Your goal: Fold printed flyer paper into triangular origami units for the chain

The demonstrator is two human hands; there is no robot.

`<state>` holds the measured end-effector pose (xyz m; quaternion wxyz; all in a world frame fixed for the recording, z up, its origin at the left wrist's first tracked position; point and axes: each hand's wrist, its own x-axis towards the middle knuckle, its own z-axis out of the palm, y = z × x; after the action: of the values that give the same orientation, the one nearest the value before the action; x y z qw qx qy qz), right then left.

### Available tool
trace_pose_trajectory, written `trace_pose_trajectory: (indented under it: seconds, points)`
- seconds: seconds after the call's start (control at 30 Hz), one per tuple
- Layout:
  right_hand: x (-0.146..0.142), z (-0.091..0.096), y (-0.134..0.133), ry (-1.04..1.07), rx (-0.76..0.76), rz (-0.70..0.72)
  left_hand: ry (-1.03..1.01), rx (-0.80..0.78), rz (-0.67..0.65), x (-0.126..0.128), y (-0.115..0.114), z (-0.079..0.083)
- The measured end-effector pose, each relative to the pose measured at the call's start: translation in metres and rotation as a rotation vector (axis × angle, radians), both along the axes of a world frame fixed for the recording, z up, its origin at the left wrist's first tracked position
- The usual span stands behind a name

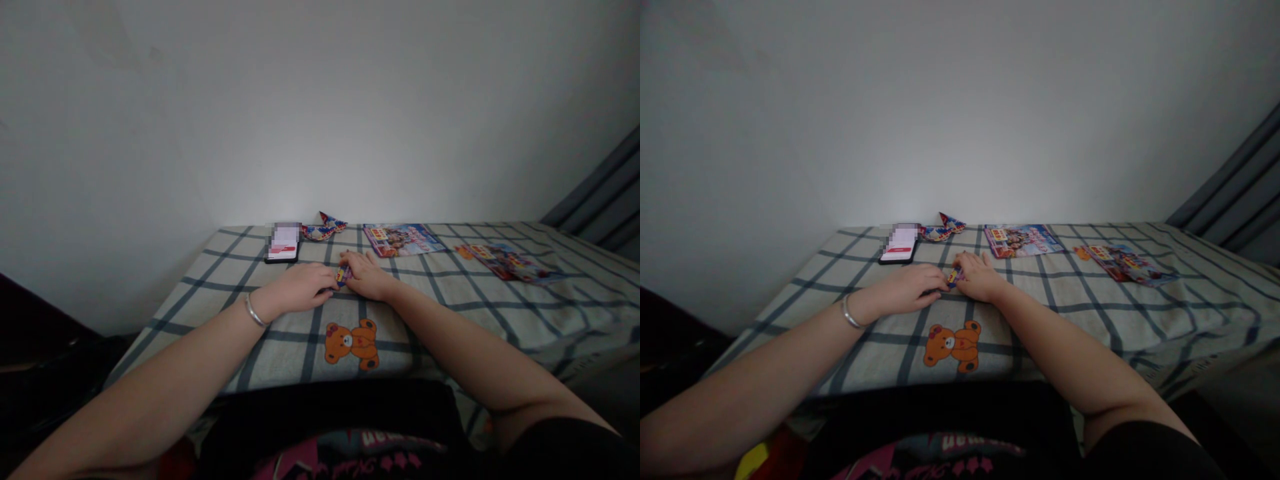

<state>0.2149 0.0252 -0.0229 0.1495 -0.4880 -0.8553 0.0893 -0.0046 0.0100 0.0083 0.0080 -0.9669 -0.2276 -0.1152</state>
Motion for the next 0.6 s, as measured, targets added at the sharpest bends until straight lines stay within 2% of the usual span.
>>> trace_pose_trajectory:
  seconds: [0.6]
  points:
    - [0.0077,-0.0076,0.0077,-0.004,0.067,0.012,-0.058,-0.103,-0.055,-0.0023,0.0026,0.0028]
